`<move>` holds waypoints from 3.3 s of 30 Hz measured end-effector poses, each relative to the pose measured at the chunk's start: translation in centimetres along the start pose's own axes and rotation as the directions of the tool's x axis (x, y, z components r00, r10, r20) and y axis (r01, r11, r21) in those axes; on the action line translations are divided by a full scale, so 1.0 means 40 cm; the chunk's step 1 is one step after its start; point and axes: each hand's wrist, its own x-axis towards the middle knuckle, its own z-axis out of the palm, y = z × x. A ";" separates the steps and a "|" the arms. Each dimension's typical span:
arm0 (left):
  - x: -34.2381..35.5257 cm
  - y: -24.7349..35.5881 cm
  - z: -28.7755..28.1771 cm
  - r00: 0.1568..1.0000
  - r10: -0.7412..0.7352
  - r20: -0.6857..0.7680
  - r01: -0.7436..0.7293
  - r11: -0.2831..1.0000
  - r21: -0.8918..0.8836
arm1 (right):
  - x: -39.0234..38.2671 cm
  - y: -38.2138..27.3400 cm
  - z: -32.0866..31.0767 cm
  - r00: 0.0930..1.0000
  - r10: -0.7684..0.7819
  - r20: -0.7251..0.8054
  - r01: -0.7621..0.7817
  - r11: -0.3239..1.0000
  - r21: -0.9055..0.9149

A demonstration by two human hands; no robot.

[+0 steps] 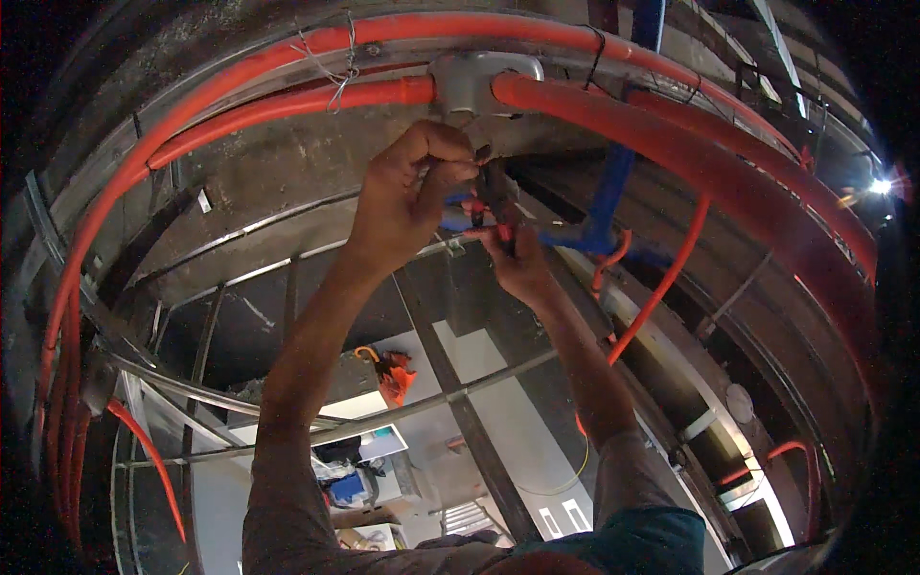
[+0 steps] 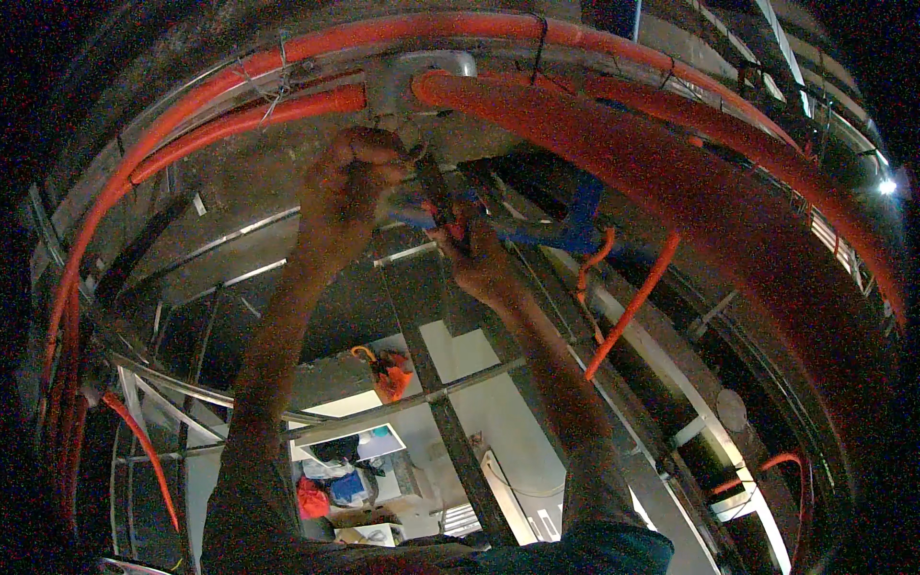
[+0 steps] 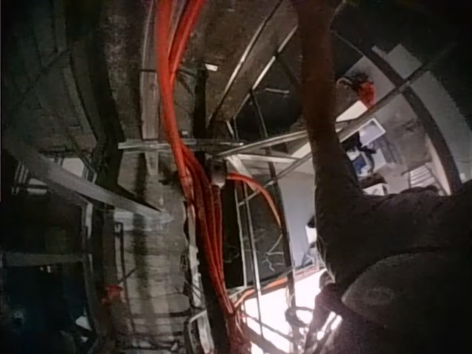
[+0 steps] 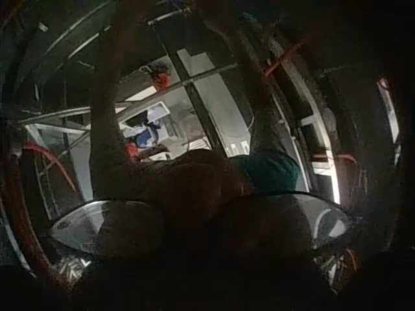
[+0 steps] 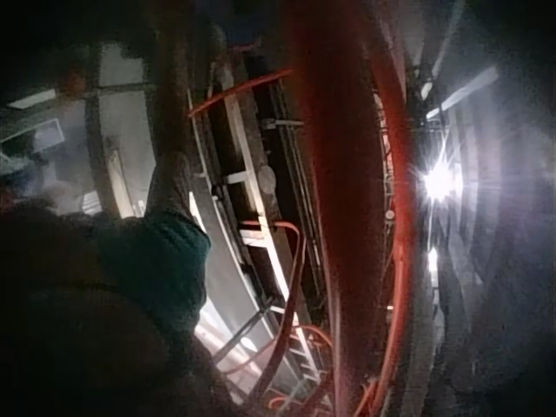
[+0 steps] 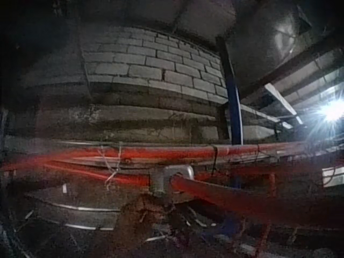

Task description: The person strips and cuts wires at a ceiling junction box using pliers, wraps electrical tape around the wire splice by hand, and pushes the wires into the electrical box.

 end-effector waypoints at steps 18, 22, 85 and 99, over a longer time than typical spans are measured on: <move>0.010 -0.016 -0.003 0.985 0.171 0.021 -0.171 0.956 0.238 | -0.033 -0.012 -0.011 0.998 0.051 -0.025 -0.056 0.958 -0.281; 0.014 -0.003 -0.006 0.982 0.184 0.050 -0.190 0.931 0.310 | -0.058 -0.036 -0.024 0.994 0.072 -0.086 -0.084 0.984 -0.156; -0.002 -0.029 -0.040 0.896 0.384 0.224 -0.444 0.795 0.414 | -0.088 -0.351 -0.167 0.889 0.454 0.068 -0.317 0.715 -0.622; -0.011 -0.036 -0.058 0.902 0.311 0.299 -0.428 0.736 0.524 | -0.070 -0.381 -0.150 0.795 0.600 0.090 -0.512 0.743 -0.430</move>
